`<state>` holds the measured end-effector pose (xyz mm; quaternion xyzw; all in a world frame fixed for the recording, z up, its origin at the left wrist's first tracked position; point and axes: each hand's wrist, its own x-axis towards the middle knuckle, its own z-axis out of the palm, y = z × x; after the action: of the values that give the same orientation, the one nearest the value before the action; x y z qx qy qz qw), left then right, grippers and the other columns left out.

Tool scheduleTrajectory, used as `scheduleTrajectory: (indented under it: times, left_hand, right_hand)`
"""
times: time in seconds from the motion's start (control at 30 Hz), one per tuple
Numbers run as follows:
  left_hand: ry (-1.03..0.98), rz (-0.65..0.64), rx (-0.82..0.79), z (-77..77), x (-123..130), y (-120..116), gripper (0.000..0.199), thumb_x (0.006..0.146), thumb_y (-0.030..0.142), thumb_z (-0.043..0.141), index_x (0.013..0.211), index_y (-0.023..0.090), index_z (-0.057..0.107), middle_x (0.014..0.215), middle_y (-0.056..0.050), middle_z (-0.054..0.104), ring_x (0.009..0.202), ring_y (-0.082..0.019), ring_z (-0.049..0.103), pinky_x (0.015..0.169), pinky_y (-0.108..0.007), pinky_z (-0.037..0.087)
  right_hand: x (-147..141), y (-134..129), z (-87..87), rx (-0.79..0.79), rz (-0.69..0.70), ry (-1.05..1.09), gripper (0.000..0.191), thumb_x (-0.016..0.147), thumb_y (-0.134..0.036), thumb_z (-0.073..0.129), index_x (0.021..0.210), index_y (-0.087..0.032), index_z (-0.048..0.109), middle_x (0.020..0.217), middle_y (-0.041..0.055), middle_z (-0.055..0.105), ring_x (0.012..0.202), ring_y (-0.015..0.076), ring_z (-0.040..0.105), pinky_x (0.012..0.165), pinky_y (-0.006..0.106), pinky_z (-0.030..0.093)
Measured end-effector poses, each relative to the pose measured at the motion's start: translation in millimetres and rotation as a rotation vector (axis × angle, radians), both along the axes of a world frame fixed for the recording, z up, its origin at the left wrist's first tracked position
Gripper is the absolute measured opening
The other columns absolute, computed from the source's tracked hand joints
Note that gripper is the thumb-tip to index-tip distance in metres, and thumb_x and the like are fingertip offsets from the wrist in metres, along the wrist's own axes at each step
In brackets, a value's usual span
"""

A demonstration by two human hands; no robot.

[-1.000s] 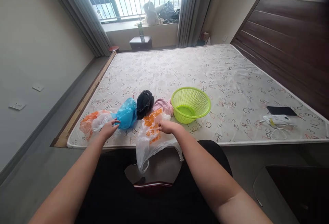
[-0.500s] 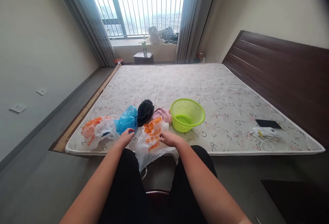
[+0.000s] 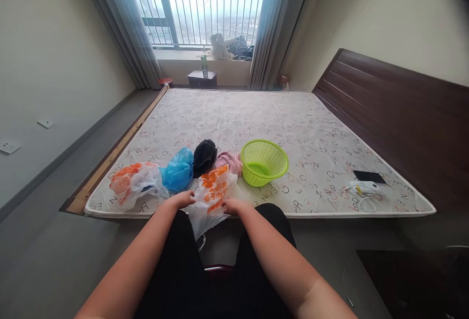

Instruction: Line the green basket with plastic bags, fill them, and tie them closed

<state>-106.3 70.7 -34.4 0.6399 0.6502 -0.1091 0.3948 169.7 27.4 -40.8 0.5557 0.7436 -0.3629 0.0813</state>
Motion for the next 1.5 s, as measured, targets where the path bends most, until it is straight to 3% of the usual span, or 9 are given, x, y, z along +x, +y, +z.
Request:
scheduleTrajectory:
  times: [0.13, 0.3, 0.47, 0.6, 0.73, 0.87, 1.07, 1.3, 1.5]
  left_hand:
    - [0.005, 0.005, -0.028, -3.3, -10, -4, 0.044, 0.077, 0.029, 0.063, 0.118, 0.015, 0.066, 0.086, -0.005, 0.073, 0.074, -0.020, 0.067, 0.061, -0.025, 0.046]
    - [-0.007, 0.008, -0.025, -8.2, -18, -8, 0.039, 0.074, 0.028, 0.064, 0.111, 0.017, 0.068, 0.080, -0.003, 0.072, 0.071, -0.021, 0.067, 0.062, -0.026, 0.048]
    - [-0.045, 0.024, 0.064, -10.4, -14, -9, 0.037, 0.070, 0.026, 0.072, 0.106, 0.017, 0.070, 0.087, -0.006, 0.075, 0.081, -0.024, 0.071, 0.075, -0.030, 0.051]
    - [-0.101, 0.015, 0.153, -9.8, -4, -13, 0.041, 0.072, 0.031, 0.074, 0.111, 0.018, 0.070, 0.095, -0.007, 0.076, 0.091, -0.026, 0.071, 0.084, -0.032, 0.051]
    - [-0.184, -0.064, 0.242, -9.1, 7, -19, 0.042, 0.076, 0.038, 0.075, 0.113, 0.020, 0.070, 0.098, -0.007, 0.074, 0.091, -0.026, 0.069, 0.086, -0.034, 0.052]
    - [-0.226, -0.135, 0.302, -8.9, 12, -21, 0.060, 0.074, 0.039, 0.079, 0.128, 0.018, 0.066, 0.111, -0.012, 0.071, 0.103, -0.030, 0.067, 0.094, -0.039, 0.051]
    - [-0.208, -0.070, 0.335, -11.5, 15, -17, 0.093, 0.067, 0.041, 0.087, 0.149, 0.016, 0.051, 0.136, -0.020, 0.060, 0.128, -0.036, 0.058, 0.111, -0.046, 0.043]
    - [-0.208, -0.042, 0.287, -15.8, 7, -15, 0.084, 0.067, 0.033, 0.085, 0.145, 0.018, 0.056, 0.119, -0.015, 0.068, 0.113, -0.033, 0.065, 0.103, -0.044, 0.049]
    - [-0.290, -0.037, 0.394, -20.0, 2, -19, 0.103, 0.070, 0.047, 0.085, 0.157, 0.017, 0.039, 0.137, -0.020, 0.060, 0.124, -0.034, 0.061, 0.111, -0.048, 0.045]
  right_hand:
    - [-13, 8, -7.5, -0.095, 0.067, -0.046, 0.035, 0.073, -0.020, 0.083, 0.107, -0.026, 0.080, 0.134, 0.0094, 0.067, 0.121, 0.0299, 0.065, 0.106, 0.040, 0.051]
    - [-23, 7, -15.0, -0.151, 0.126, -0.051, 0.032, 0.067, -0.026, 0.089, 0.098, -0.029, 0.082, 0.161, 0.0067, 0.044, 0.153, 0.0419, 0.031, 0.120, 0.055, 0.035]
    - [-29, -1, -20.4, -0.148, 0.151, -0.072, 0.070, 0.059, -0.014, 0.090, 0.125, -0.030, 0.073, 0.168, 0.0103, 0.033, 0.157, 0.0450, 0.015, 0.120, 0.070, 0.023]
    - [-27, 3, -19.6, -0.067, 0.150, -0.051, 0.059, 0.077, -0.014, 0.076, 0.133, -0.029, 0.069, 0.170, 0.0118, 0.028, 0.157, 0.0467, 0.013, 0.116, 0.076, 0.024]
    - [-25, 7, -19.7, 0.026, 0.140, 0.028, 0.070, 0.089, -0.013, 0.059, 0.155, -0.029, 0.045, 0.171, 0.0117, 0.024, 0.156, 0.0412, 0.021, 0.117, 0.070, 0.032]
    - [-26, 8, -21.9, 0.094, 0.121, 0.103, 0.064, 0.092, -0.011, 0.054, 0.154, -0.025, 0.047, 0.166, 0.0119, 0.037, 0.153, 0.0351, 0.034, 0.119, 0.058, 0.037]
    - [-23, 21, -12.8, 0.248, 0.072, 0.262, 0.057, 0.095, -0.013, 0.053, 0.151, -0.021, 0.050, 0.159, 0.0092, 0.049, 0.143, 0.0219, 0.049, 0.118, 0.036, 0.040]
    - [-11, 24, -9.8, 0.327, -0.027, 0.302, 0.053, 0.089, -0.011, 0.060, 0.141, -0.015, 0.061, 0.145, 0.0145, 0.062, 0.137, 0.0267, 0.056, 0.117, 0.039, 0.042]
    - [-18, 19, -9.7, 0.347, 0.047, 0.309, 0.094, 0.082, -0.012, 0.070, 0.164, -0.024, 0.026, 0.169, 0.0123, 0.030, 0.153, 0.0287, 0.035, 0.123, 0.044, 0.035]
